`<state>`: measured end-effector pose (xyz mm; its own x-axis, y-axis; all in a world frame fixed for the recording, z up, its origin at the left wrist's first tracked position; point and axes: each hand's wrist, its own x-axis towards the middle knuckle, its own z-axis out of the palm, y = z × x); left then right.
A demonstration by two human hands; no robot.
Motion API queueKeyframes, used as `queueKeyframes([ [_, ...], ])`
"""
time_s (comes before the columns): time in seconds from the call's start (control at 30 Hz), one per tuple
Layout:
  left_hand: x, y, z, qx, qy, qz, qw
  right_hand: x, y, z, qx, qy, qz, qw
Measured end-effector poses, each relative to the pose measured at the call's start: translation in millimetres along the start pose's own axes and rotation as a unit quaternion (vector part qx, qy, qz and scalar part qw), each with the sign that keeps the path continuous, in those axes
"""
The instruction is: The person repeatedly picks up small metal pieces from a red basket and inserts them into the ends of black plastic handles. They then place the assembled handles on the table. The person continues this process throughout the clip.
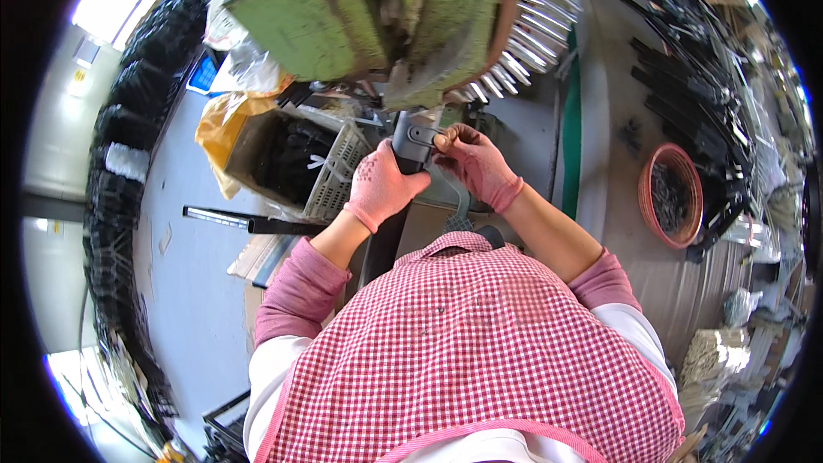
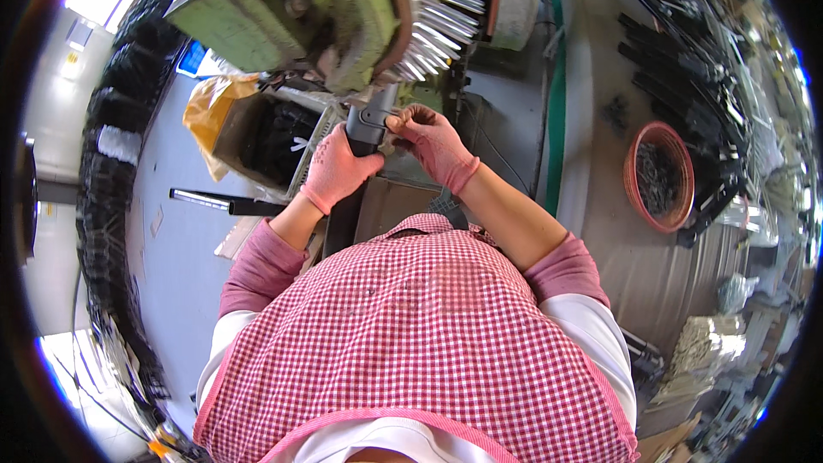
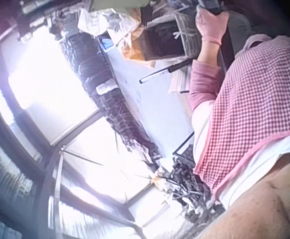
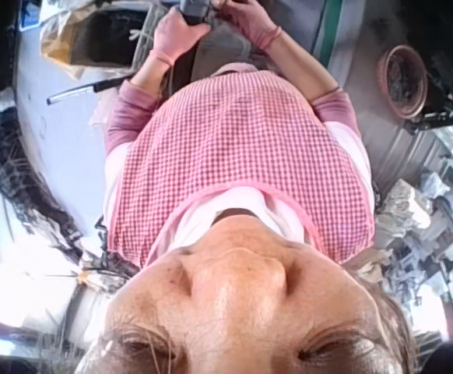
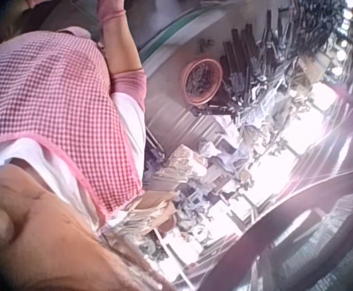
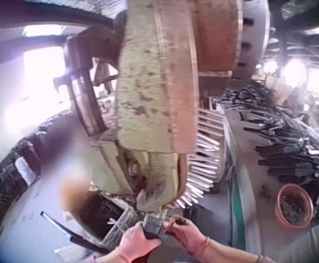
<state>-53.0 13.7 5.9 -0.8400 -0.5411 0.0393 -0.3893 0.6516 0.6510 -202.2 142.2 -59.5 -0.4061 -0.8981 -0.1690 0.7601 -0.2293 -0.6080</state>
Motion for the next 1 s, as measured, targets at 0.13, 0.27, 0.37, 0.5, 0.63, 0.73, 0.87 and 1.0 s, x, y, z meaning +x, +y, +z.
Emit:
queueKeyframes([
  [0.13,7.0,-9.1,-19.0,0.107,0.024,-0.04,0.993,47.4,24.8,8.3,0.051,-0.079,-0.016,0.995],
  [0.27,13.7,-7.8,-25.7,0.151,-0.014,-0.073,0.986,53.1,31.6,16.0,0.06,0.002,0.015,0.998],
  [0.37,19.8,-16.9,-29.3,0.118,-0.006,-0.046,0.992,43.3,25.1,26.1,0.057,-0.049,-0.023,0.997],
  [0.5,31.7,-43.2,-28.2,-0.075,-0.09,-0.087,0.989,41.0,17.2,39.0,-0.039,0.03,-0.015,0.999],
  [0.63,40.6,-59.5,-17.6,-0.089,-0.183,-0.142,0.969,49.1,23.1,41.7,-0.148,0.146,-0.038,0.977],
  [0.73,43.7,-63.7,-15.4,-0.123,-0.204,-0.144,0.96,50.1,30.7,33.7,-0.178,0.154,-0.016,0.972],
  [0.87,48.1,-65.0,-19.0,-0.101,-0.195,-0.106,0.97,47.9,38.5,22.3,-0.158,0.166,-0.012,0.973],
  [1.0,49.2,-64.2,-21.7,-0.028,-0.2,-0.093,0.975,48.0,43.7,20.4,-0.166,0.197,-0.011,0.966],
])
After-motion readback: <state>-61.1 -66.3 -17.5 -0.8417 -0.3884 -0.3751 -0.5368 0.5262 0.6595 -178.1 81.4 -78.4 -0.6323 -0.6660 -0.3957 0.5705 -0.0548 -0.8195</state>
